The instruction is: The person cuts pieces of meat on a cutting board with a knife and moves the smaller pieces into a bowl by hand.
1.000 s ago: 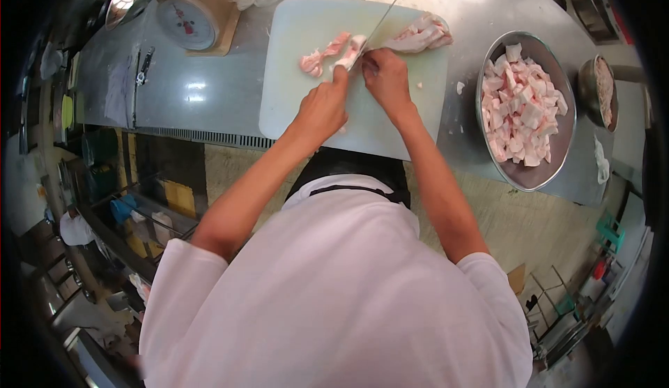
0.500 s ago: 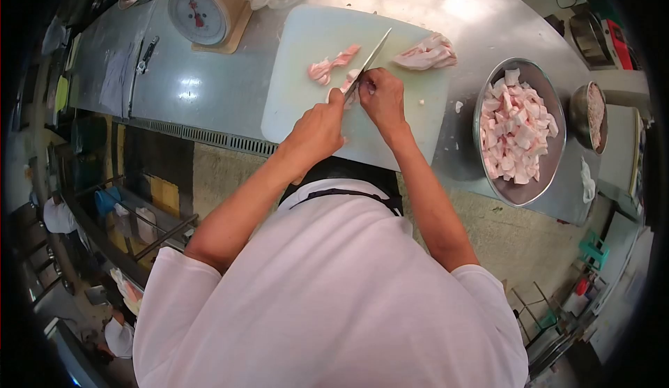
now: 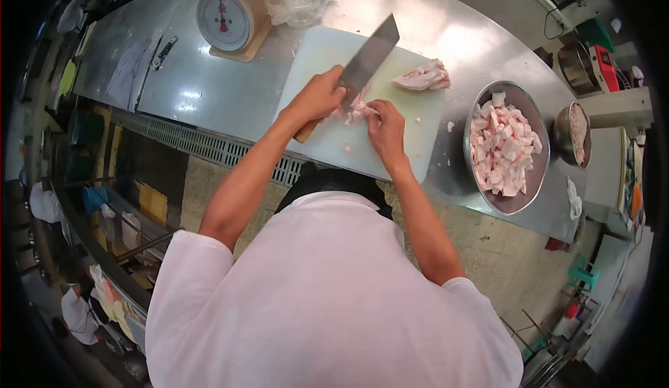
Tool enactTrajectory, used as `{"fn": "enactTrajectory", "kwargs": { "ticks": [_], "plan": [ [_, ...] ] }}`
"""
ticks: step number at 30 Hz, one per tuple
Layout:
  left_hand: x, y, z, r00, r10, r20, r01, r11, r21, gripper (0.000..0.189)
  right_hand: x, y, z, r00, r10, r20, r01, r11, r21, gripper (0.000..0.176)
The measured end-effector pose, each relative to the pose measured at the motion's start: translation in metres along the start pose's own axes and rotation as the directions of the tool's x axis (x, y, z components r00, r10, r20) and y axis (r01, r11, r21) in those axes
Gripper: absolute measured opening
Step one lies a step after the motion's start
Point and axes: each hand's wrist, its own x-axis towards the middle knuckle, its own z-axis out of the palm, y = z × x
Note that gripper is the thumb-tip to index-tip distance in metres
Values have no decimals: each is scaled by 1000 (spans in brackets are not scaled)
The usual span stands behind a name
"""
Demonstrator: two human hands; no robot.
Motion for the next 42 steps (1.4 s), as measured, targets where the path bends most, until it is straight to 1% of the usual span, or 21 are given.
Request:
{"fn": "enactTrajectory", "kwargs": {
  "ticks": [1,2,4,5,7,9,11,12,13,18,19,20,24,26,29,31,33,34,36,38,42],
  "plan": [
    [-7,3,-7,1000,5,3,-6,1000,4,20,-5,-6,0,999,45,24,-45,999,15,43],
    [-15,6,-14,997,55,-60,-55,998,0,19,-13,-14,4,999,48,14,-48,999,14,43],
    [-19,3,-26,987,118,-111,-119,993,4,18,-23,-34,13,995,-104,6,104,986,-130,85],
    [-19,-4,-34,970,175,-170,-158,982,105,18,-22,-30,17,995,-104,-8,102,986,-135,85],
    [-19,-23,-49,944,244,-223,-196,957,215,18,-14,-10,33,996,-51,72,67,971,-232,107],
    [-17,-47,-56,866,439,-240,-251,796,550,16,5,11,41,994,-101,40,108,966,-236,108],
    [-18,-69,-40,884,401,-241,-177,763,622,16,20,19,38,989,-147,9,144,959,-244,108],
    [-23,-79,-31,900,355,-254,-93,725,682,16,25,21,35,990,-133,54,139,982,-126,104],
    [-30,-83,-13,905,333,-266,-68,729,681,17,33,23,33,986,-129,102,130,992,-4,100],
    [-64,-62,19,938,304,-166,-124,742,659,19,46,23,21,989,-143,42,143,989,24,75],
    [-71,-47,8,970,132,-204,-46,925,378,18,47,29,22,987,-140,73,140,990,15,71],
    [-77,-42,-1,982,-48,-183,59,996,59,18,47,34,23,985,-137,103,137,991,5,68],
    [-84,-89,-39,972,-157,-172,130,979,-159,17,36,19,17,986,-57,154,36,990,138,62],
    [-87,-118,-45,964,-260,-54,199,842,-501,18,25,12,18,998,-28,48,19,983,182,67],
    [-80,-135,-13,966,-258,-25,200,803,-561,21,10,7,31,990,-79,-118,74,996,-48,76],
    [-72,-108,21,954,-299,25,261,786,-560,17,8,-2,36,986,-67,-153,48,991,-124,80],
    [-59,-87,49,968,-212,135,251,835,-490,18,11,-7,44,976,-86,-200,29,961,-274,80],
    [-57,-81,56,969,-201,142,245,838,-487,18,12,-7,48,974,-88,-210,26,959,-282,80],
    [-52,-68,65,978,-131,161,197,831,-520,17,16,-4,49,940,-29,-340,6,997,-71,74],
    [-63,-56,66,984,-98,146,158,859,-487,14,19,-14,41,906,-80,-415,11,986,-166,68],
    [-78,-9,62,990,16,137,51,881,-471,9,20,-55,-5,847,-105,-522,100,994,-38,66]
  ]
}}
